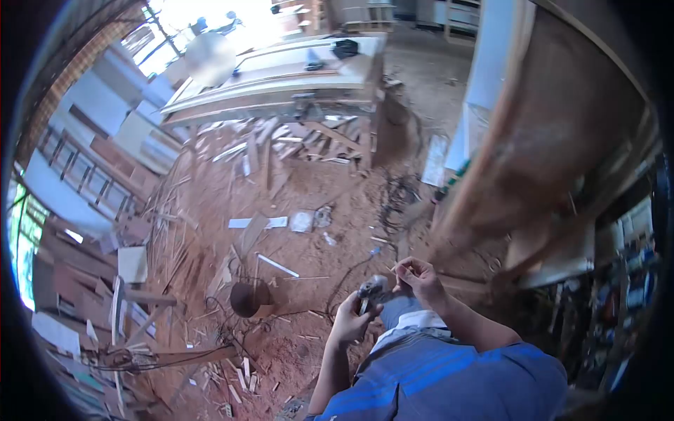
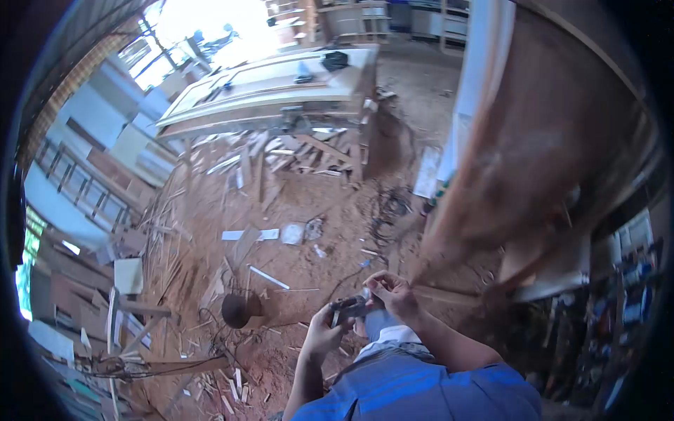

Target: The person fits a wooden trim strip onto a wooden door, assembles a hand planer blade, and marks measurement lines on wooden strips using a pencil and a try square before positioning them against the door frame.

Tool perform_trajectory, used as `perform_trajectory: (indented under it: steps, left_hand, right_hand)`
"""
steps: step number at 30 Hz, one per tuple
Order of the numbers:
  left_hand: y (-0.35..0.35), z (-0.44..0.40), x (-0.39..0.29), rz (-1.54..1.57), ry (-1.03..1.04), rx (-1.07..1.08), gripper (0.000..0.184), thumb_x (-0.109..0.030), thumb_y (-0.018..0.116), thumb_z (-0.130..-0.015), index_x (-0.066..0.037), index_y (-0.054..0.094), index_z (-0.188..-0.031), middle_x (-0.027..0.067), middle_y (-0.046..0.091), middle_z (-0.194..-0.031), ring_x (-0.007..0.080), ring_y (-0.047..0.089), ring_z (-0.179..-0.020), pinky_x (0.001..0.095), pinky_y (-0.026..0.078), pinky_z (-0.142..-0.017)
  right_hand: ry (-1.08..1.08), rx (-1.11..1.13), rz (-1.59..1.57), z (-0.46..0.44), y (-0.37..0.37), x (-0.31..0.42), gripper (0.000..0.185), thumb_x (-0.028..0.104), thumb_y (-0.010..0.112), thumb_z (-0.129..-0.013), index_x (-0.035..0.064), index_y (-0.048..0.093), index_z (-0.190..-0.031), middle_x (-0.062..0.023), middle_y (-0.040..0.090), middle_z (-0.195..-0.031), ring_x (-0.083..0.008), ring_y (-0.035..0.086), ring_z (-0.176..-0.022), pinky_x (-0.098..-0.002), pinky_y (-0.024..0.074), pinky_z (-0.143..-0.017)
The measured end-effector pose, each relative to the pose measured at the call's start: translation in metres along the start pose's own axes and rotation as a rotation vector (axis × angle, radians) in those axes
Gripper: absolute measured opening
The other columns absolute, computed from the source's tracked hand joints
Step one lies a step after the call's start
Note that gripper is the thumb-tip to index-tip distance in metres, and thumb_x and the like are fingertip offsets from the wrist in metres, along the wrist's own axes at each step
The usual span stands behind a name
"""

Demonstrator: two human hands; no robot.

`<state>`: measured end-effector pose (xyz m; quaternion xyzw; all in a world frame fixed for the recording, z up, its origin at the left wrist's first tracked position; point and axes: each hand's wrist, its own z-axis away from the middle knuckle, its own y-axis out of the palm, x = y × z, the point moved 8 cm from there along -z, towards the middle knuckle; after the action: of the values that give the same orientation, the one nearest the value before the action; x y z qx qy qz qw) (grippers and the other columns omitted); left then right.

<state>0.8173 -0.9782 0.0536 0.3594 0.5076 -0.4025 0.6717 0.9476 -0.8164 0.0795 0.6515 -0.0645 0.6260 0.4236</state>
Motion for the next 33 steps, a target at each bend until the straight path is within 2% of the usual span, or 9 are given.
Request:
perform_trajectory:
  steps: [2,5,9,13,14,17,22,25,33]
  left_hand:
    - [-0.049,-0.009,-0.007,0.026,-0.03,-0.073,0.048,-0.021,0.086,-0.097,-0.003,0.069,-0.137,-0.0049,0.067,-0.093,0.0052,0.059,-0.079,0.0248,0.049,-0.07]
    - [-0.128,-0.036,-0.039,0.043,-0.057,-0.155,0.046,-0.022,0.083,-0.099,-0.004,0.07,-0.139,-0.0038,0.069,-0.094,0.0057,0.061,-0.08,0.025,0.05,-0.071]
    - [-0.235,-0.059,-0.092,0.078,-0.132,-0.263,0.043,-0.022,0.081,-0.1,-0.003,0.07,-0.137,-0.0021,0.071,-0.096,0.0071,0.063,-0.083,0.0259,0.052,-0.073]
    - [-0.328,-0.092,-0.128,0.174,0.019,-0.289,0.048,-0.025,0.08,-0.102,0.001,0.065,-0.139,0.0045,0.074,-0.098,0.0125,0.07,-0.084,0.0312,0.058,-0.075]
    - [-0.346,-0.103,-0.133,0.21,0.02,-0.307,0.048,-0.025,0.08,-0.102,0.001,0.065,-0.139,0.0051,0.074,-0.098,0.0131,0.07,-0.084,0.0319,0.059,-0.075]
    - [-0.396,-0.144,-0.141,0.287,0.007,-0.331,0.049,-0.027,0.08,-0.102,0.002,0.064,-0.139,0.0063,0.074,-0.098,0.0146,0.071,-0.085,0.0338,0.06,-0.076]
    - [-0.488,-0.264,-0.14,0.277,-0.046,-0.24,0.05,-0.029,0.08,-0.102,0.0,0.065,-0.14,0.0048,0.073,-0.097,0.0133,0.071,-0.084,0.0329,0.059,-0.075]
    - [-0.557,-0.363,-0.187,0.222,-0.047,-0.125,0.05,-0.028,0.081,-0.101,-0.001,0.066,-0.141,0.0021,0.072,-0.097,0.0113,0.068,-0.083,0.0306,0.057,-0.075]
    - [-0.656,-0.537,-0.303,0.12,-0.015,0.163,0.047,-0.017,0.076,-0.105,-0.003,0.064,-0.148,-0.0008,0.073,-0.109,0.0077,0.066,-0.09,0.0256,0.054,-0.078]
  right_hand:
    - [0.12,0.076,0.075,-0.055,0.022,-0.036,0.018,0.021,0.069,-0.111,0.0045,0.076,-0.114,0.003,0.069,-0.087,-0.007,0.064,-0.077,-0.0271,0.0519,-0.07]
    - [0.013,0.264,0.418,-0.148,0.086,-0.063,0.019,0.02,0.07,-0.11,0.0032,0.077,-0.116,0.004,0.068,-0.086,-0.0055,0.063,-0.08,-0.0256,0.0503,-0.071]
    - [0.034,0.546,0.607,-0.243,0.197,-0.062,0.021,0.021,0.073,-0.108,0.0028,0.079,-0.116,-0.0012,0.077,-0.098,-0.0092,0.067,-0.092,-0.0296,0.0551,-0.081]
    - [-0.083,0.736,0.84,-0.318,0.284,-0.044,0.025,0.027,0.075,-0.105,0.005,0.079,-0.116,-0.0127,0.079,-0.1,-0.0211,0.074,-0.089,-0.0367,0.0568,-0.082]
    - [-0.182,0.768,0.887,-0.339,0.298,-0.045,0.027,0.03,0.076,-0.103,0.0057,0.079,-0.115,-0.0168,0.078,-0.101,-0.0306,0.075,-0.091,-0.0409,0.057,-0.083]
    - [-0.17,0.797,0.94,-0.407,0.323,-0.065,0.027,0.031,0.075,-0.102,0.0067,0.08,-0.114,-0.0176,0.078,-0.102,-0.0355,0.075,-0.095,-0.0441,0.0569,-0.084]
    - [-0.139,0.674,0.971,-0.53,0.35,-0.059,0.026,0.029,0.076,-0.102,0.0057,0.08,-0.113,-0.018,0.078,-0.101,-0.0337,0.076,-0.095,-0.0447,0.0573,-0.085]
    - [-0.002,0.485,0.915,-0.636,0.358,-0.054,0.027,0.028,0.078,-0.101,0.0042,0.08,-0.112,-0.0155,0.078,-0.099,-0.0292,0.076,-0.093,-0.0416,0.0575,-0.084]
    - [-0.029,0.158,0.915,-0.784,0.406,0.021,0.021,0.02,0.081,-0.097,0.0039,0.082,-0.11,-0.0134,0.073,-0.1,-0.0223,0.07,-0.094,-0.0361,0.055,-0.086]
